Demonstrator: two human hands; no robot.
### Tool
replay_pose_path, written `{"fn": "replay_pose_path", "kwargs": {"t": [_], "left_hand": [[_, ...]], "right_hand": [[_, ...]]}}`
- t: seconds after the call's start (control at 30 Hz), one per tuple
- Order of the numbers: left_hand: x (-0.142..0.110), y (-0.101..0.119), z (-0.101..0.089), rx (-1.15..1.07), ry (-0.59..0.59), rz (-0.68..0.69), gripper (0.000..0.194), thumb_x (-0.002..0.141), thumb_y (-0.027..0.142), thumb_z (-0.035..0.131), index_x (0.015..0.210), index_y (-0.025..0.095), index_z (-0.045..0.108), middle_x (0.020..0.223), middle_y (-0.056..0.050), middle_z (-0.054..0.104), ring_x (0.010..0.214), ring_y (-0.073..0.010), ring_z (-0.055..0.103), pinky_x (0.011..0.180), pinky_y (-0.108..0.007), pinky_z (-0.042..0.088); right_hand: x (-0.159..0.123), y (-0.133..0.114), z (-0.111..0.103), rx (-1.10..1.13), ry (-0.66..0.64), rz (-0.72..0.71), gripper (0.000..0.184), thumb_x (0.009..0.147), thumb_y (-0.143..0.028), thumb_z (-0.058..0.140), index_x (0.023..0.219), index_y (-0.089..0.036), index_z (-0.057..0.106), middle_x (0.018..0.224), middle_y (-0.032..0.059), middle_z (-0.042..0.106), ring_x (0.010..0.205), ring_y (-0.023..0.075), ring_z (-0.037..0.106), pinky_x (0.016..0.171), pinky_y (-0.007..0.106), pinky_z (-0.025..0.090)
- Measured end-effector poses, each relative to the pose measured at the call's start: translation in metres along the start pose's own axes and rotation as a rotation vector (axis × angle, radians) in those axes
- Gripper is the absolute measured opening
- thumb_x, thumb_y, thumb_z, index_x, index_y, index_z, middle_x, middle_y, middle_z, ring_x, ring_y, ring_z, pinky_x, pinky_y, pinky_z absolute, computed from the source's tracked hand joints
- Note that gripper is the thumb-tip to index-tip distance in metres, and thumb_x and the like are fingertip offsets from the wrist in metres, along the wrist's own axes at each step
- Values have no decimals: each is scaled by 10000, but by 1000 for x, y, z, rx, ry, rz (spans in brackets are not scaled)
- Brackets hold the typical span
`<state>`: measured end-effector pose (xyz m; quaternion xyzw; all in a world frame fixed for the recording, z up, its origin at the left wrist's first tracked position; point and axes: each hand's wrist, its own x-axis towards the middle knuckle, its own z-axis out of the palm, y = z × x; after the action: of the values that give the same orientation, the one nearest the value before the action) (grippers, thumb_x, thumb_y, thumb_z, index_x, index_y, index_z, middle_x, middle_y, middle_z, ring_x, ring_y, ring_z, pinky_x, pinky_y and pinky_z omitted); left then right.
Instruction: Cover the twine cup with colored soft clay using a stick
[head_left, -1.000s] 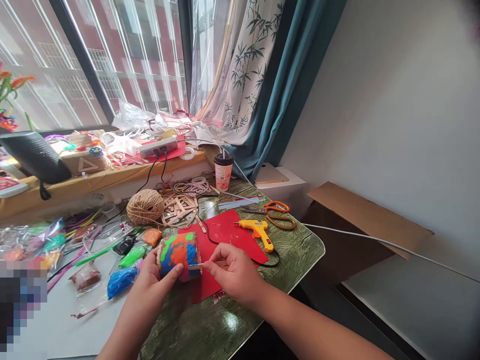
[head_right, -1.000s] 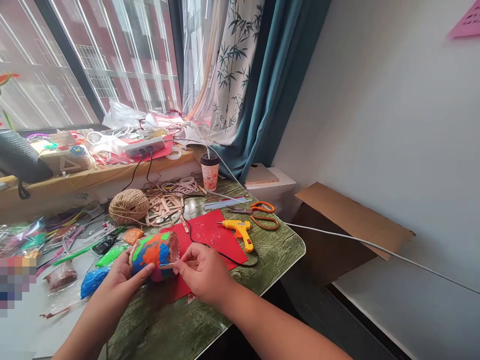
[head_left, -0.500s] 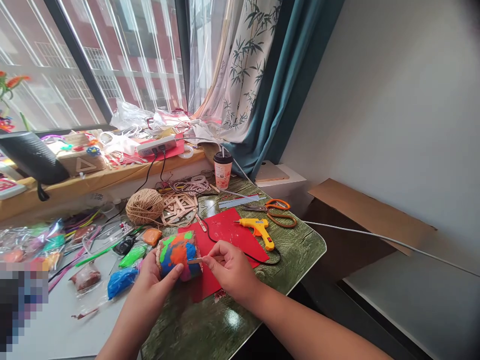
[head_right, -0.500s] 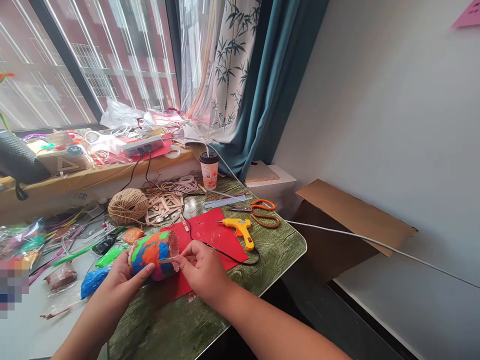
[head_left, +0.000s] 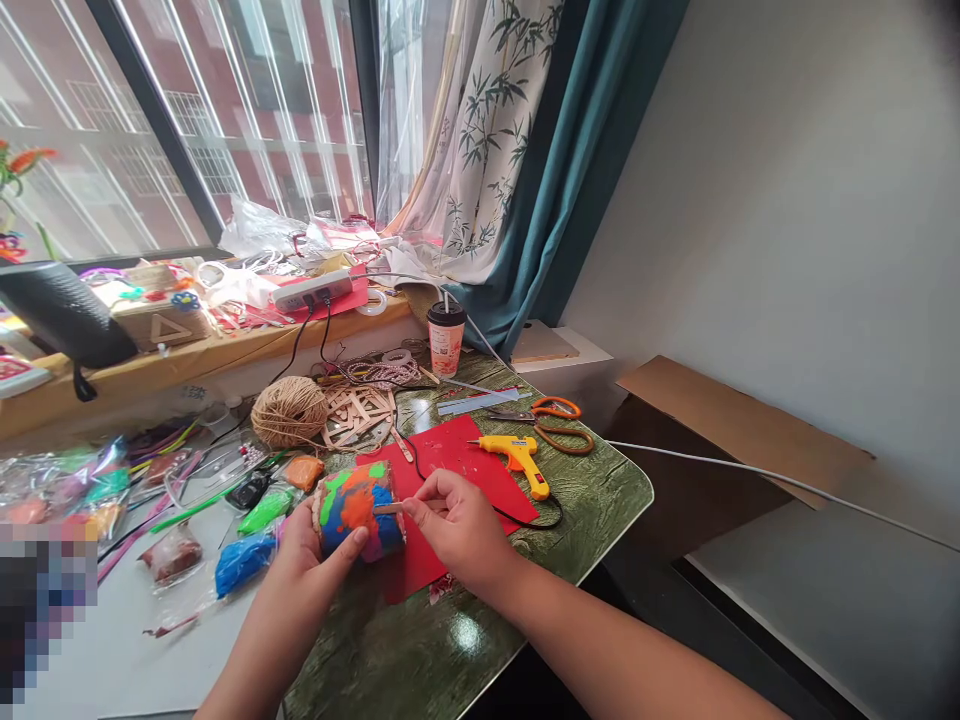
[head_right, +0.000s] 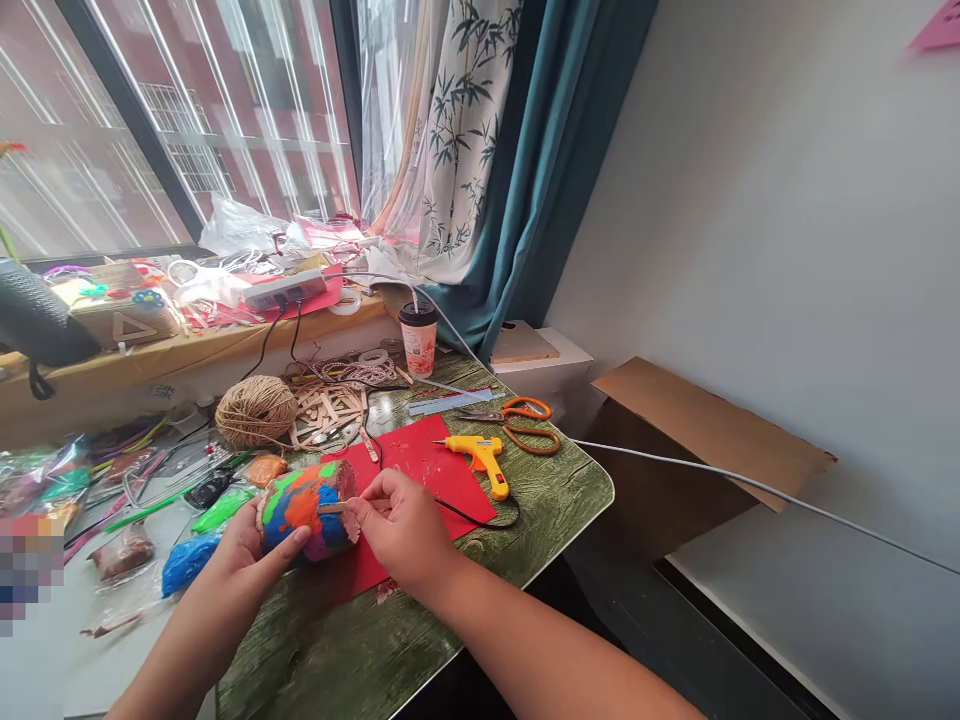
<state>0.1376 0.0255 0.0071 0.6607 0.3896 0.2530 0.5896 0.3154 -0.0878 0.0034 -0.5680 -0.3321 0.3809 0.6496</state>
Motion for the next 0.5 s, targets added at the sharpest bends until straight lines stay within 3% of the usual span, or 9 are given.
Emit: {"fn": "replay_pose_path", "kwargs": {"t": [0.3, 0.5], "left_hand": [[-2, 9, 2, 33, -5, 4, 679, 808, 613, 807, 1310, 226, 565, 1415, -145, 720, 1319, -373, 673, 1145, -518, 515], [-4, 13, 3, 43, 14, 6, 633, 807, 591, 812, 1269, 229, 574, 1365, -137, 737, 1275, -374, 692, 1109, -522, 533]], "right_hand": [[2, -3, 0, -32, 18, 6, 403, 849, -578, 796, 800, -239, 583, 670, -10, 661, 648, 193, 668, 594, 285, 509], [4, -4, 1, -43, 29, 10, 405, 860, -580, 785, 796, -244, 568, 626, -34, 623, 592, 171, 610, 565, 276, 463]]}}
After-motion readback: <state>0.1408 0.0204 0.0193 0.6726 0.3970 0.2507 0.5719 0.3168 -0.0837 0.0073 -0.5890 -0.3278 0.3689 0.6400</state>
